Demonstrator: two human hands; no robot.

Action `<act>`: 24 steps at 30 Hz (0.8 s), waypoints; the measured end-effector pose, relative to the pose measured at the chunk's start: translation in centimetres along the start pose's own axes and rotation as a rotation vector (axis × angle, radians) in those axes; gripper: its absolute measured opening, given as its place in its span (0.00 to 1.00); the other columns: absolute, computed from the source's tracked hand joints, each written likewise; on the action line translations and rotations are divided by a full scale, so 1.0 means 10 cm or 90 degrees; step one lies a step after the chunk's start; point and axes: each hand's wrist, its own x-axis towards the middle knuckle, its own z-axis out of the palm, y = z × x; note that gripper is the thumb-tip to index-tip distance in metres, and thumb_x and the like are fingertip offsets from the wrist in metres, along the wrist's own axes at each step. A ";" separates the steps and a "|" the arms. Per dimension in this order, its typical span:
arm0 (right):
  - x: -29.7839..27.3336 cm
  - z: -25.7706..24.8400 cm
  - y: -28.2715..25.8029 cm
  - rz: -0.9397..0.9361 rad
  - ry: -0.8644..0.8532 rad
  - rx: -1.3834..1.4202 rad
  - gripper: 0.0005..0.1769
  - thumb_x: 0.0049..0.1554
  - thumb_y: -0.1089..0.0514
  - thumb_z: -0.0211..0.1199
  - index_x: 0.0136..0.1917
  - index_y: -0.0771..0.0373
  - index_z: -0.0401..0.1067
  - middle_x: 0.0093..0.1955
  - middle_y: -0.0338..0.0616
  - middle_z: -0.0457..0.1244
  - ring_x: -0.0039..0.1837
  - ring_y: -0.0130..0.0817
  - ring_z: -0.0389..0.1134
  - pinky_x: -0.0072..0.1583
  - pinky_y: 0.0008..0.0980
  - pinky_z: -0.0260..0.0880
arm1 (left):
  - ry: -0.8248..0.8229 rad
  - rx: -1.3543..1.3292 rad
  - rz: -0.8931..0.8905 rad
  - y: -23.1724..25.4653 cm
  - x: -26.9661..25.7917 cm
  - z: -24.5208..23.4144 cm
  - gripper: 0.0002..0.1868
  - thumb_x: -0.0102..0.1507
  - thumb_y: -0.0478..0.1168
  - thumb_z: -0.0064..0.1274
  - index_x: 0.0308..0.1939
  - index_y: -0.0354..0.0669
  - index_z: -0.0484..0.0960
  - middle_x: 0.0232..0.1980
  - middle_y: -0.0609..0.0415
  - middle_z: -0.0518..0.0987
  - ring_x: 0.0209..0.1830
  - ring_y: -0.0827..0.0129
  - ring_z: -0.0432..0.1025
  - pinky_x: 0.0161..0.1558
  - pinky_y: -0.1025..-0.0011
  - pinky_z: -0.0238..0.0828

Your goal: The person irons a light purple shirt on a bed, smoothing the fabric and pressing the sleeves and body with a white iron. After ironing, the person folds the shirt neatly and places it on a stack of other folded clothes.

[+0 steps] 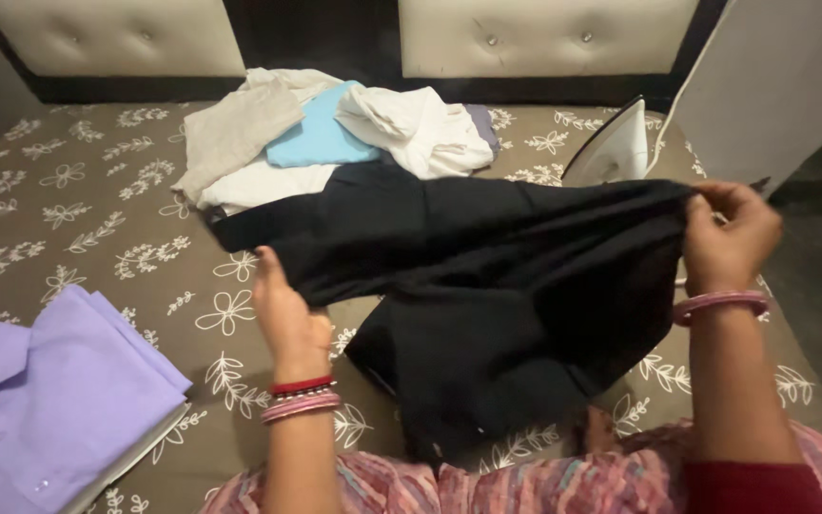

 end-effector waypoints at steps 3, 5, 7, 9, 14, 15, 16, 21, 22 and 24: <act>-0.10 0.09 0.10 0.011 -0.068 -0.146 0.06 0.60 0.64 0.67 0.50 0.66 0.81 0.46 0.49 0.72 0.48 0.32 0.74 0.53 0.32 0.72 | 0.011 0.075 -0.017 -0.31 -0.04 -0.05 0.32 0.69 0.53 0.48 0.69 0.31 0.69 0.68 0.46 0.74 0.67 0.59 0.70 0.67 0.61 0.69; -0.17 0.11 0.10 0.145 -0.159 -0.106 0.07 0.60 0.62 0.65 0.50 0.65 0.80 0.45 0.47 0.72 0.46 0.31 0.75 0.50 0.33 0.74 | -0.006 0.074 -0.045 -0.48 -0.04 -0.07 0.32 0.69 0.51 0.48 0.68 0.28 0.69 0.69 0.45 0.73 0.67 0.61 0.69 0.67 0.62 0.67; -0.14 0.07 0.05 0.081 -0.164 -0.139 0.08 0.58 0.62 0.67 0.51 0.65 0.80 0.45 0.48 0.72 0.46 0.32 0.75 0.51 0.33 0.73 | -0.032 0.087 -0.047 -0.55 -0.05 -0.09 0.31 0.70 0.51 0.48 0.70 0.31 0.68 0.70 0.50 0.72 0.68 0.65 0.68 0.68 0.66 0.64; -0.13 0.02 -0.01 0.066 -0.164 -0.151 0.09 0.57 0.62 0.68 0.51 0.65 0.81 0.45 0.48 0.73 0.46 0.32 0.74 0.52 0.32 0.73 | -0.044 0.078 -0.053 -0.58 -0.08 -0.08 0.31 0.69 0.50 0.49 0.69 0.32 0.68 0.69 0.51 0.73 0.67 0.66 0.69 0.68 0.66 0.64; -0.15 0.13 -0.10 0.102 -0.211 -0.043 0.10 0.58 0.63 0.65 0.54 0.65 0.80 0.46 0.46 0.72 0.46 0.30 0.74 0.48 0.29 0.72 | -0.072 0.133 -0.009 -0.51 -0.18 0.03 0.30 0.64 0.38 0.59 0.68 0.33 0.70 0.67 0.52 0.75 0.65 0.66 0.70 0.67 0.69 0.64; -0.17 0.17 -0.12 0.104 -0.253 -0.028 0.10 0.58 0.63 0.65 0.54 0.65 0.79 0.46 0.46 0.72 0.46 0.30 0.73 0.48 0.30 0.72 | -0.080 0.128 -0.011 -0.50 -0.20 0.05 0.31 0.63 0.37 0.60 0.68 0.33 0.70 0.67 0.52 0.76 0.64 0.67 0.70 0.66 0.69 0.64; -0.21 0.23 -0.15 0.105 -0.294 -0.014 0.11 0.58 0.63 0.65 0.54 0.65 0.79 0.46 0.47 0.72 0.47 0.30 0.73 0.48 0.30 0.72 | -0.089 0.122 -0.014 -0.50 -0.22 0.08 0.31 0.62 0.36 0.60 0.68 0.34 0.70 0.67 0.53 0.76 0.64 0.67 0.71 0.66 0.69 0.65; -0.69 0.67 -0.41 0.204 -0.573 0.193 0.13 0.59 0.64 0.57 0.52 0.70 0.79 0.47 0.50 0.72 0.47 0.34 0.73 0.52 0.32 0.75 | -0.111 0.260 -0.115 -0.46 -0.45 0.34 0.27 0.61 0.37 0.62 0.63 0.34 0.74 0.60 0.50 0.80 0.57 0.66 0.75 0.60 0.67 0.71; -0.82 0.75 -0.43 0.258 -0.640 0.263 0.13 0.59 0.64 0.58 0.53 0.70 0.78 0.48 0.51 0.72 0.48 0.35 0.73 0.53 0.32 0.75 | -0.117 0.369 -0.153 -0.51 -0.55 0.44 0.26 0.60 0.38 0.63 0.60 0.33 0.74 0.59 0.48 0.81 0.55 0.66 0.76 0.59 0.67 0.72; -1.06 0.88 -0.42 0.321 -0.701 0.312 0.13 0.59 0.63 0.58 0.54 0.70 0.77 0.49 0.51 0.71 0.50 0.36 0.72 0.54 0.33 0.74 | -0.486 0.422 -0.129 -0.64 -0.94 0.54 0.22 0.61 0.38 0.59 0.55 0.26 0.83 0.51 0.38 0.84 0.48 0.63 0.76 0.55 0.64 0.76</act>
